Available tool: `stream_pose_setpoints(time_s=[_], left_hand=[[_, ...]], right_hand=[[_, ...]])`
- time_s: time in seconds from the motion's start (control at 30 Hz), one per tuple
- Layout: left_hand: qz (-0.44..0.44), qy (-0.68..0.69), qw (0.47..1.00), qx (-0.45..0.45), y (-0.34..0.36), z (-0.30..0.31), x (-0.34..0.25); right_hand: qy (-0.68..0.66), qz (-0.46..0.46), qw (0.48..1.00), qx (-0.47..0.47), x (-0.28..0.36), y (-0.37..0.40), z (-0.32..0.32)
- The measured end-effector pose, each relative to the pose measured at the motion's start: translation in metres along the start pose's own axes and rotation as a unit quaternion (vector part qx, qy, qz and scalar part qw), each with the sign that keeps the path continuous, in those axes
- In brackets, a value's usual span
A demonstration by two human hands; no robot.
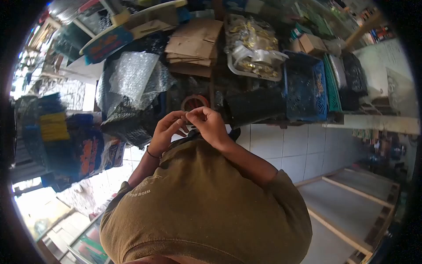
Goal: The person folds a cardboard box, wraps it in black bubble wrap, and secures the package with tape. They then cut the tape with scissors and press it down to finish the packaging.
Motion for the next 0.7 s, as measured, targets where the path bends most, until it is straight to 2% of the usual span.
stream_pose_setpoints(time_s=[0.1,0.17,0.2,0.27,0.3,0.37,0.43,0.5,0.57,0.63,0.7], left_hand=[[0.018,-0.065,0.997,0.037,-0.008,-0.014,0.006],[-0.024,-0.182,0.98,0.077,-0.015,-0.022,0.009],[-0.019,-0.182,0.979,0.085,-0.017,-0.028,0.009],[0.085,-0.166,0.982,0.018,-0.022,-0.039,0.01],[0.089,-0.167,0.982,0.023,-0.027,-0.039,0.017],[-0.001,-0.275,0.961,-0.005,-0.038,-0.034,0.026],[0.005,-0.27,0.963,-0.02,-0.047,-0.037,0.029],[-0.111,-0.409,0.906,0.012,-0.058,-0.049,0.016],[-0.076,-0.421,0.904,0.005,-0.07,-0.068,0.013],[-0.155,-0.511,0.845,0.024,-0.082,-0.091,0.017],[-0.18,-0.528,0.83,0.013,-0.1,-0.115,0.024]], right_hand=[[0.028,-0.029,0.997,-0.059,-0.006,0.006,0.015],[0.014,-0.028,0.997,-0.072,-0.009,0.012,0.025],[0.004,-0.025,0.997,-0.075,-0.01,0.016,0.03],[-0.001,0.002,0.995,-0.101,-0.009,0.024,0.04],[0.0,0.031,0.992,-0.119,-0.007,0.028,0.046],[-0.03,0.037,0.991,-0.126,-0.007,0.031,0.063],[-0.057,0.043,0.989,-0.13,-0.004,0.036,0.086],[-0.126,0.05,0.981,-0.141,0.002,0.04,0.115],[-0.082,0.093,0.978,-0.168,-0.006,0.037,0.148],[-0.07,0.091,0.978,-0.177,-0.006,0.034,0.178],[-0.085,0.07,0.981,-0.159,-0.006,0.026,0.203]])
Point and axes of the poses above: each hand's wrist, its own y-axis away from the middle knuckle, its own z-axis out of the back of the hand, x = y × z, the point moved 2 cm from there along -y, towards the middle knuckle, and after that the axes turned 9 degrees about -z, right-handed, at the moved point
